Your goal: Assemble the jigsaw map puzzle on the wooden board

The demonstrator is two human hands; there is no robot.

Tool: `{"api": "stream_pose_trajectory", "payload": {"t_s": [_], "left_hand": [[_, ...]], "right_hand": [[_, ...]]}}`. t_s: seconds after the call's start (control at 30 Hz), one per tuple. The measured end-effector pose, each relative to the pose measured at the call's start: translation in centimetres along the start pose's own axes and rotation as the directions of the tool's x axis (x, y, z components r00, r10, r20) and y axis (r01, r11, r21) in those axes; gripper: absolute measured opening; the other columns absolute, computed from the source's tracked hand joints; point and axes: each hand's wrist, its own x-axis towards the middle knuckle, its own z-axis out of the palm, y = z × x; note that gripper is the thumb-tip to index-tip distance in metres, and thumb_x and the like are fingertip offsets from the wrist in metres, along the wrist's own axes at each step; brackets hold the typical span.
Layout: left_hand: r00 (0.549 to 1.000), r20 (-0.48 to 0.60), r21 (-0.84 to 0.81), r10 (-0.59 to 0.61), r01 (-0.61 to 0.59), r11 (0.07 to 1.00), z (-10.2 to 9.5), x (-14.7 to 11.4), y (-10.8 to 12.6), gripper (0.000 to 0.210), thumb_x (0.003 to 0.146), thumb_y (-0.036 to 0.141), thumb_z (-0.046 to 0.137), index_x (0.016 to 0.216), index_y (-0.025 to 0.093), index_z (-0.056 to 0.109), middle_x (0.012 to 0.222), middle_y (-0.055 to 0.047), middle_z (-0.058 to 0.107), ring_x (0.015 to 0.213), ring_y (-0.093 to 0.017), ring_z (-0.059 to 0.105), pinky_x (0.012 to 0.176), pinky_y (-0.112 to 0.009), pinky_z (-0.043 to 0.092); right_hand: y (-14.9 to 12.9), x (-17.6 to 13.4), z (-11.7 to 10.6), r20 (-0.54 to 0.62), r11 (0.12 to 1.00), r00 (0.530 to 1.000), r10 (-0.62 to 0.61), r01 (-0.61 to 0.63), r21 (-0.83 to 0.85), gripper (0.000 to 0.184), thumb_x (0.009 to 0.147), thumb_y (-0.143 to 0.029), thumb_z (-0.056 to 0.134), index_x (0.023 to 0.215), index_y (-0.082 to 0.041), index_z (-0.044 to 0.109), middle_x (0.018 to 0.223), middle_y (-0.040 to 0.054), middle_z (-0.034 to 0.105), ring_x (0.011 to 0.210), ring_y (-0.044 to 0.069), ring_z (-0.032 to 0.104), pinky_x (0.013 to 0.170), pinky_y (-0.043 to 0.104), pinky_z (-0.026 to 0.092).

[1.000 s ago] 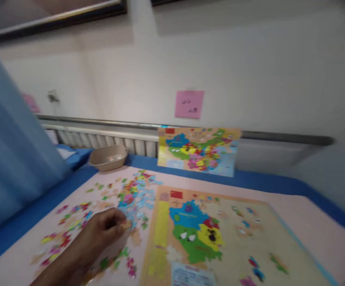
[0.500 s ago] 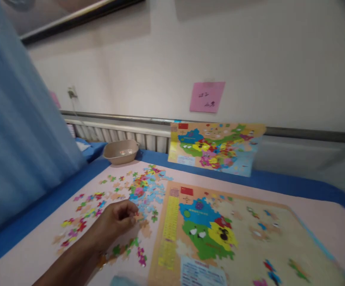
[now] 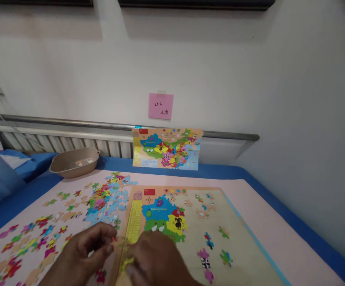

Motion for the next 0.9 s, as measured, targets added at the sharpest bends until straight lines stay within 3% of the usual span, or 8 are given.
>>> {"api": "stream_pose_trajectory", "payload": {"t_s": [0.13, 0.3, 0.57, 0.9], "left_hand": [[0.985, 0.146, 0.037, 0.090, -0.096, 0.995, 4.6, -0.2, 2.3, 0.021, 0.086, 0.044, 0.064, 0.088, 0.023, 0.066, 0.077, 0.000, 0.059, 0.074, -0.016, 0.052, 0.068, -0.025, 0.042], [0.986, 0.121, 0.034, 0.113, -0.118, 0.992, 7.5, 0.7, 4.2, 0.016, 0.078, 0.036, 0.065, 0.085, 0.021, 0.066, 0.076, 0.000, 0.059, 0.074, -0.017, 0.052, 0.068, -0.026, 0.040], [0.992, 0.112, -0.089, 0.063, -0.053, 0.995, 9.1, 1.9, 4.8, 0.037, 0.072, 0.054, 0.071, 0.079, 0.019, 0.063, 0.069, 0.001, 0.048, 0.067, -0.015, 0.042, 0.062, -0.027, 0.033], [0.996, 0.067, -0.203, 0.058, -0.043, 0.978, 9.4, 2.0, 4.9, 0.032, 0.071, 0.043, 0.072, 0.090, 0.019, 0.063, 0.071, 0.002, 0.052, 0.066, -0.013, 0.047, 0.060, -0.026, 0.034]], "right_hand": [[3.1, -1.7, -2.5, -0.126, 0.988, 0.980, 0.152, -0.154, -0.001, 0.028, 0.085, -0.018, 0.065, 0.112, -0.022, 0.058, 0.100, 0.0053, 0.065, 0.093, 0.023, 0.061, 0.076, 0.034, 0.046], [4.3, -3.5, -2.2, -0.164, 0.990, 0.977, 0.138, -0.131, 0.052, 0.035, 0.078, -0.014, 0.064, 0.110, -0.023, 0.055, 0.103, 0.0050, 0.063, 0.094, 0.023, 0.059, 0.073, 0.030, 0.043], [4.3, -3.3, -3.1, -0.217, 0.987, 0.963, 0.158, -0.155, 0.031, 0.026, 0.085, -0.016, 0.066, 0.107, -0.024, 0.055, 0.104, 0.0048, 0.063, 0.096, 0.024, 0.059, 0.075, 0.032, 0.043], [3.7, -3.3, -4.0, -0.208, 0.988, 0.976, 0.060, -0.088, -0.128, 0.024, 0.089, -0.012, 0.063, 0.109, -0.023, 0.057, 0.101, 0.0050, 0.064, 0.093, 0.025, 0.058, 0.081, 0.037, 0.042]]}}
